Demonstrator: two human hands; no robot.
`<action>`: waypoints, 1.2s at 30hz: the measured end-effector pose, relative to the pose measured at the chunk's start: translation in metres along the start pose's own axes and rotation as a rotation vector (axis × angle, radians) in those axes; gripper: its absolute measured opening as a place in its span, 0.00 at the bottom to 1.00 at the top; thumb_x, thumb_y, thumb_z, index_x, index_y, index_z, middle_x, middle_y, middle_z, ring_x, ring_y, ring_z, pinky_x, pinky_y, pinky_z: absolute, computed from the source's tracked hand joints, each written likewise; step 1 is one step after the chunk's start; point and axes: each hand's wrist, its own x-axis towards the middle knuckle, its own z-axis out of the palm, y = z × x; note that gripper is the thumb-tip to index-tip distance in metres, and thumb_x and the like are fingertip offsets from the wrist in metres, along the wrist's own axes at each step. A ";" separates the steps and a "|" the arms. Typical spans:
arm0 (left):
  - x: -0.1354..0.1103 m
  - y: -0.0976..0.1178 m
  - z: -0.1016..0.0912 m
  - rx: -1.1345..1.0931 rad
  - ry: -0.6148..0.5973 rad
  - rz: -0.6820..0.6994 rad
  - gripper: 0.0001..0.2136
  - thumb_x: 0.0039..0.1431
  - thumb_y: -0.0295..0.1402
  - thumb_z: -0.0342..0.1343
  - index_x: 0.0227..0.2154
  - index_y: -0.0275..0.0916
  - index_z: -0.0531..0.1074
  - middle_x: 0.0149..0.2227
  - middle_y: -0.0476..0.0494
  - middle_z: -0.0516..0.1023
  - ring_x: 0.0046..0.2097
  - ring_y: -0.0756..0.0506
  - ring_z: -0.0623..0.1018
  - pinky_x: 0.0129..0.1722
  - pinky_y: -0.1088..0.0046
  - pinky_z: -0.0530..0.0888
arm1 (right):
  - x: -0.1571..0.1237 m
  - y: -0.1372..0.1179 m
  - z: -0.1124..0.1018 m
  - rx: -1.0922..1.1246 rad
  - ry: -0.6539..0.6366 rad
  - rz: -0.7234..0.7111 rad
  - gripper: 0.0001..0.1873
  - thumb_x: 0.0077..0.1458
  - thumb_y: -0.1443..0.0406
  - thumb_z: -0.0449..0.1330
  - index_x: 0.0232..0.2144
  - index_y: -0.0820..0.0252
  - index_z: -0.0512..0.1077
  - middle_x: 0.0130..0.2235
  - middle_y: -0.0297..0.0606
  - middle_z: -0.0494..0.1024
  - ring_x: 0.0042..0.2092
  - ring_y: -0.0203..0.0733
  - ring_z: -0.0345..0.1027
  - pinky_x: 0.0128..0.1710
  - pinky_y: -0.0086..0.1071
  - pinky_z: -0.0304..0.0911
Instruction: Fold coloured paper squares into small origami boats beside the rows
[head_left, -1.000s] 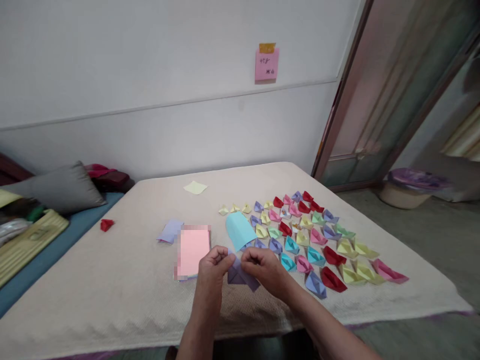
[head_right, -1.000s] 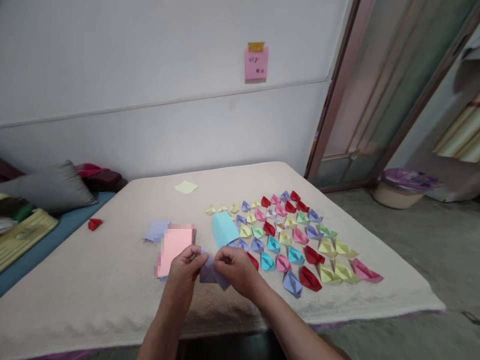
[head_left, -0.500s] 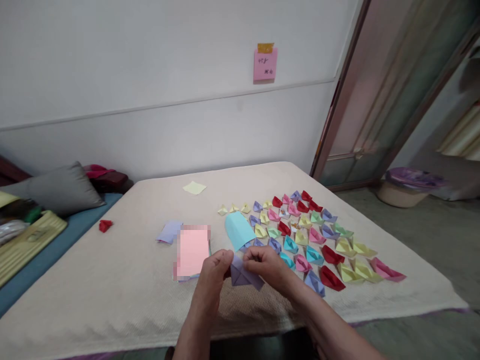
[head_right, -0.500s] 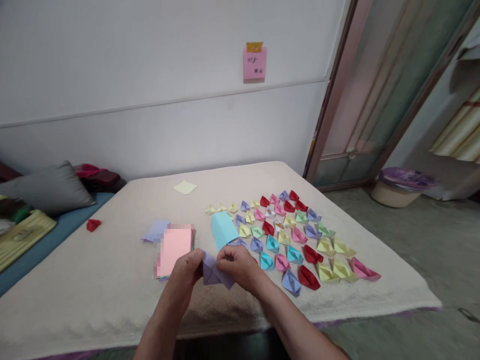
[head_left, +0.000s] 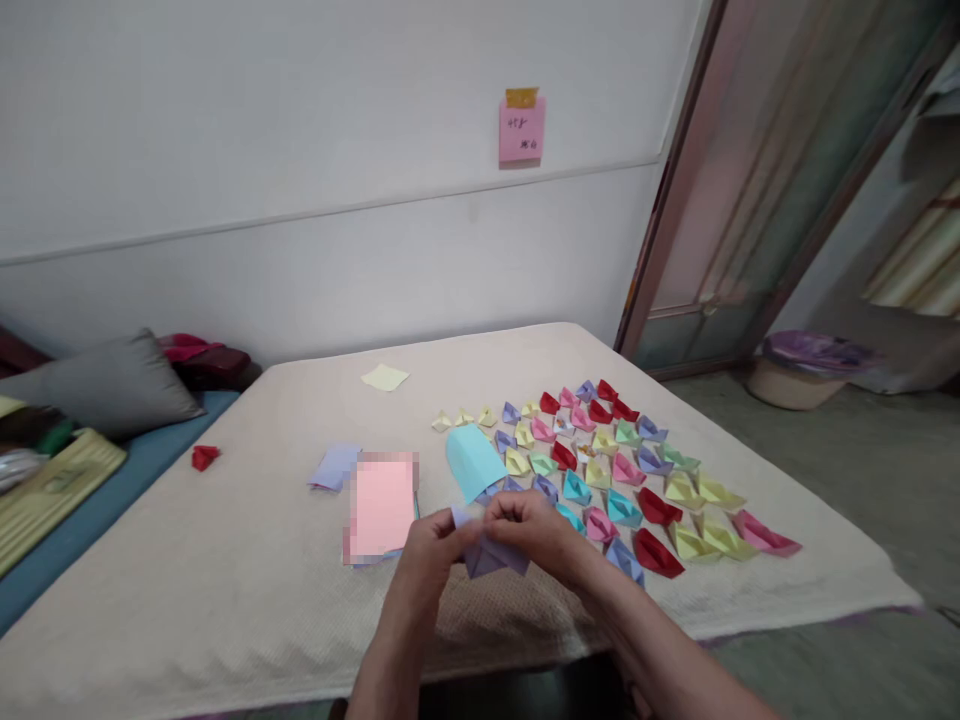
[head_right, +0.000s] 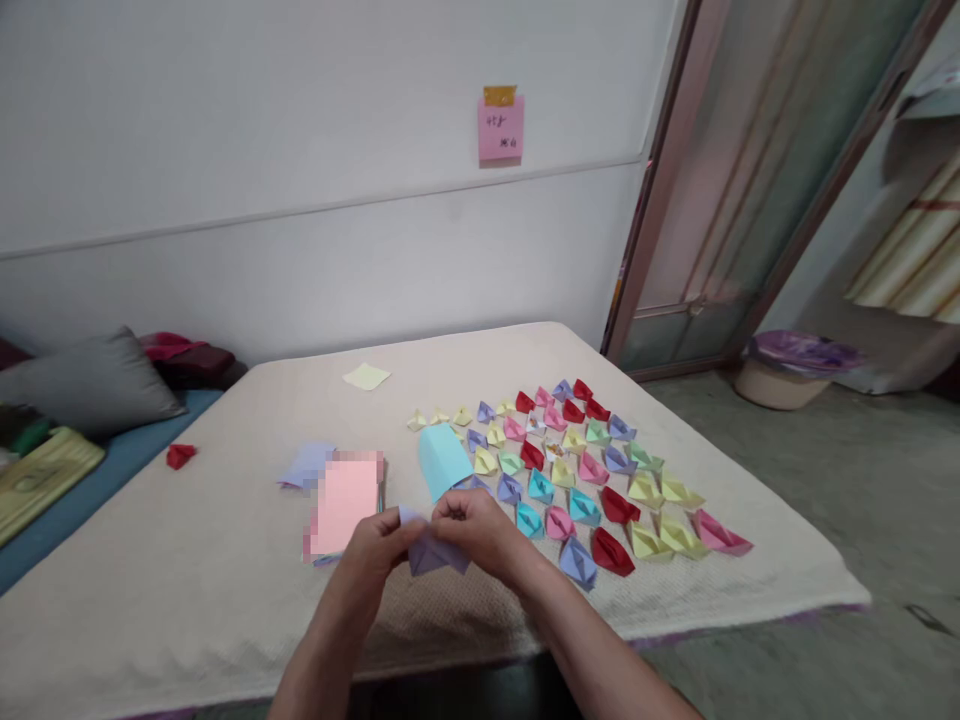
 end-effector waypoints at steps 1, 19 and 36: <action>0.000 0.000 0.001 0.030 -0.032 -0.023 0.09 0.45 0.35 0.63 0.23 0.33 0.75 0.20 0.51 0.69 0.25 0.51 0.64 0.26 0.76 0.60 | 0.000 0.001 0.000 0.003 -0.001 0.002 0.04 0.41 0.68 0.57 0.19 0.63 0.69 0.18 0.28 0.64 0.21 0.30 0.53 0.20 0.24 0.47; 0.001 0.001 -0.004 -0.394 0.183 -0.015 0.05 0.44 0.28 0.63 0.25 0.32 0.75 0.24 0.47 0.76 0.26 0.50 0.71 0.27 0.75 0.65 | 0.002 0.000 -0.012 0.253 0.046 -0.088 0.15 0.39 0.67 0.66 0.34 0.61 0.72 0.24 0.29 0.72 0.24 0.31 0.62 0.24 0.26 0.54; -0.001 0.000 0.006 -0.251 0.227 0.043 0.06 0.43 0.30 0.64 0.25 0.32 0.77 0.22 0.49 0.75 0.25 0.50 0.69 0.27 0.75 0.64 | 0.010 0.016 -0.008 0.301 0.072 -0.017 0.17 0.35 0.69 0.65 0.33 0.60 0.69 0.23 0.27 0.73 0.22 0.33 0.65 0.21 0.26 0.58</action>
